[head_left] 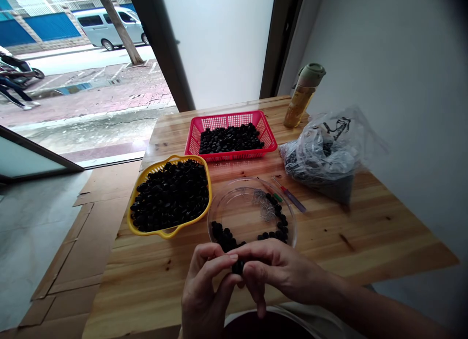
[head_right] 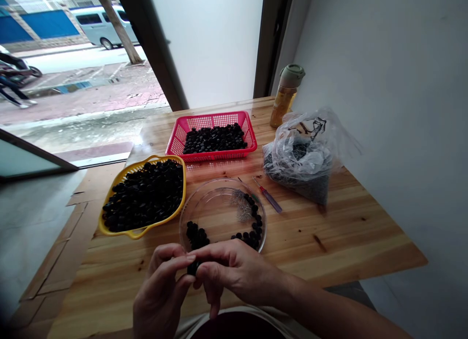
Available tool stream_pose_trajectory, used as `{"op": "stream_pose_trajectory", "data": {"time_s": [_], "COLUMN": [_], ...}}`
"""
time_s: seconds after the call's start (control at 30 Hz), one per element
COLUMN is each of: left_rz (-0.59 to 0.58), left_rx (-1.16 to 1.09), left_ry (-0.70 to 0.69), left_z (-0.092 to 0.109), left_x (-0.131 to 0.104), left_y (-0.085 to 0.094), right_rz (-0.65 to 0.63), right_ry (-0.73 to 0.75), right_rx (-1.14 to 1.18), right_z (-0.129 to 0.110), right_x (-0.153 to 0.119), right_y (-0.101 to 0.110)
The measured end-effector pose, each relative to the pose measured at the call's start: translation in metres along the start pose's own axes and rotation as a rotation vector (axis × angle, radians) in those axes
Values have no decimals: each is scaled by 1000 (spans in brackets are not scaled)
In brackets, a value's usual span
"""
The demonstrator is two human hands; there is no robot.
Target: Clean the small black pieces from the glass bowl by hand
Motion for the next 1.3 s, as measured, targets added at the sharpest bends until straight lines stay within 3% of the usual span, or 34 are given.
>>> {"op": "stream_pose_trajectory", "data": {"time_s": [0.23, 0.47, 0.87, 1.0, 1.17, 1.3], "left_rz": [23, 33, -40, -66, -45, -36], "left_rx": [53, 99, -51, -92, -54, -24], "left_ry": [-11, -22, -106, -52, -39, -72], "left_z": [3, 1, 11, 12, 18, 23], "left_x": [0, 0, 9, 14, 21, 22], "left_y": [0, 2, 0, 0, 3, 2], "right_rz": [-37, 58, 111, 158, 56, 68], "right_ry": [-50, 9, -64, -66, -67, -68], "right_rx": [18, -125, 245, 269, 242, 277], "right_z": [3, -3, 9, 12, 5, 10], "right_x": [0, 0, 0, 0, 0, -1], "right_y": [2, -5, -13, -10, -7, -7]}}
Point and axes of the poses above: each hand's wrist, its own x-axis towards the middle knuckle, its own y-axis out of the back of the hand, z = x × y, the point moved 6 cm from there along x, towards the middle knuckle, and after that the axes turned 8 degrees about -z, right-handed, at the moved point
